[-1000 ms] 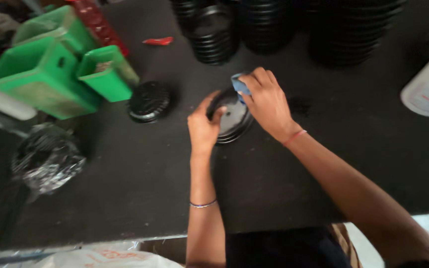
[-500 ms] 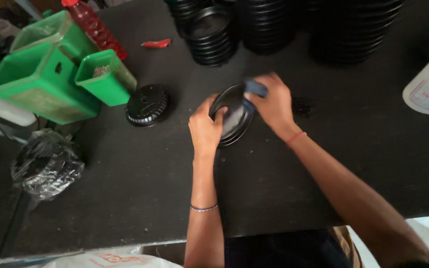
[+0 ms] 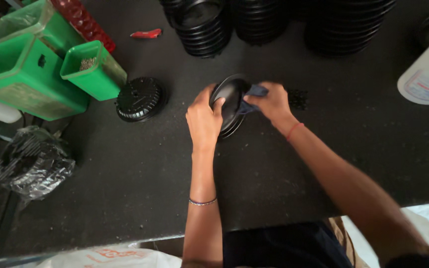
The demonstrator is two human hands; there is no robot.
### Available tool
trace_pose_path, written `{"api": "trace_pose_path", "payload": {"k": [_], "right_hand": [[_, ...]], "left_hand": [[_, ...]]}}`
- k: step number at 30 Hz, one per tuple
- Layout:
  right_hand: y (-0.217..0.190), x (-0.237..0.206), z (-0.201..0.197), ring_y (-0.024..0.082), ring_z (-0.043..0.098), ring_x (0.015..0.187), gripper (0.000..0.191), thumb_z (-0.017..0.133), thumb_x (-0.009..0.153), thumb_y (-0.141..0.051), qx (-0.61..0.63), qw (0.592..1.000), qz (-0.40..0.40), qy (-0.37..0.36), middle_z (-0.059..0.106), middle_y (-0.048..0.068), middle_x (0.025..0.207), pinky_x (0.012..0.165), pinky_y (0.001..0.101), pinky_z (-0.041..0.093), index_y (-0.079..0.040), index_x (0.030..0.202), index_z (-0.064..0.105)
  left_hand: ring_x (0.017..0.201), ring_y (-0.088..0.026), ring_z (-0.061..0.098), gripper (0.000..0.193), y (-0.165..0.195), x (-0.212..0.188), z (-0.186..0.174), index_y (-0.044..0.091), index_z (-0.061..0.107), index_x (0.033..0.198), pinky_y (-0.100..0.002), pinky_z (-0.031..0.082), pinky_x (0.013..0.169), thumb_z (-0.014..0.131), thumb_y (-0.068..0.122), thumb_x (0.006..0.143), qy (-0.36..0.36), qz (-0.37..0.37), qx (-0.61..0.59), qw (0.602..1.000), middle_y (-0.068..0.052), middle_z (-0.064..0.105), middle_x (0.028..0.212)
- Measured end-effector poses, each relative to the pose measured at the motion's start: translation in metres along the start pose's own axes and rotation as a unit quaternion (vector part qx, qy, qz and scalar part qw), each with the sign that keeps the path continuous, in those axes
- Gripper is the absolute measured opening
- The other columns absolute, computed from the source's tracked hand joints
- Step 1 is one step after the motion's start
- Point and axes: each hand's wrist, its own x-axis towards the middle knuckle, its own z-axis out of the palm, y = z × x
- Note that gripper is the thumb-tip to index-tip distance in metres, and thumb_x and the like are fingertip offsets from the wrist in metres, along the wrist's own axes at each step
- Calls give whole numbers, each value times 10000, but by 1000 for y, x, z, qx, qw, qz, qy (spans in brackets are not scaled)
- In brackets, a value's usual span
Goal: The person wipes black plastic lids and their white filter inserts with a blue cloth, turning the parts over to clean both sides, and sets the wiped lids aside. At the end the person wraps a lid in clear plastic film on the workbench.
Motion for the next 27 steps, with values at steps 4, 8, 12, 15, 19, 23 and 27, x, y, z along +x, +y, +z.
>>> {"api": "trace_pose_path", "payload": {"k": [4, 8, 12, 15, 19, 23, 27], "right_hand": [[-52, -7, -6, 325, 663, 1040, 368, 831, 773, -58, -136, 927, -340, 80, 715, 126, 1068, 879, 439, 582, -53, 1130, 741], [-87, -21, -4, 292, 657, 1063, 389, 786, 815, 32, -216, 871, -442, -6, 714, 133, 1146, 821, 361, 604, -43, 1190, 718], [-51, -4, -1, 286, 704, 935, 293, 845, 786, -53, -108, 951, -286, 39, 715, 121, 1028, 811, 372, 601, -52, 1064, 754], [-7, -6, 8, 227, 752, 835, 261, 855, 776, -167, 43, 993, 106, -39, 755, 75, 941, 752, 320, 602, -90, 995, 736], [9, -8, 3, 267, 726, 892, 280, 893, 752, -124, 35, 999, 19, -4, 747, 132, 969, 795, 349, 572, -40, 975, 747], [-34, -2, -16, 306, 702, 937, 270, 841, 793, -43, -84, 968, -236, 24, 701, 126, 1024, 820, 398, 577, -43, 1046, 747], [-88, -17, -7, 329, 635, 996, 344, 790, 823, -9, -228, 896, -380, 1, 645, 124, 1079, 809, 414, 579, -64, 1157, 730]], "left_hand": [[1027, -416, 698, 383, 6, -1, -3, 61, 703, 1210, -476, 549, 846, 745, 39, 830, -2, 19, 11, 1000, -196, 737, 1107], [980, -376, 737, 305, 0, 0, -4, 52, 695, 1172, -451, 574, 840, 761, 104, 879, -37, -75, 17, 996, -194, 740, 1067], [1022, -409, 702, 367, -7, -5, -2, 41, 698, 1206, -465, 558, 855, 792, 114, 858, 19, -9, 10, 1000, -218, 725, 1107], [1035, -387, 716, 352, -4, -8, 0, 66, 711, 1202, -442, 568, 879, 782, 123, 861, 29, -8, 2, 1000, -189, 744, 1129], [1043, -371, 730, 327, 5, -8, -6, 92, 702, 1212, -421, 580, 895, 776, 147, 899, 24, 13, -25, 999, -179, 747, 1137], [977, -364, 736, 448, 2, -8, -23, 71, 697, 1143, -436, 571, 834, 860, 197, 746, 0, -6, -25, 1000, -172, 754, 1049], [919, -393, 728, 399, -7, -7, -23, 64, 724, 1129, -461, 568, 767, 857, 160, 766, -11, -33, -17, 999, -186, 753, 960]]}}
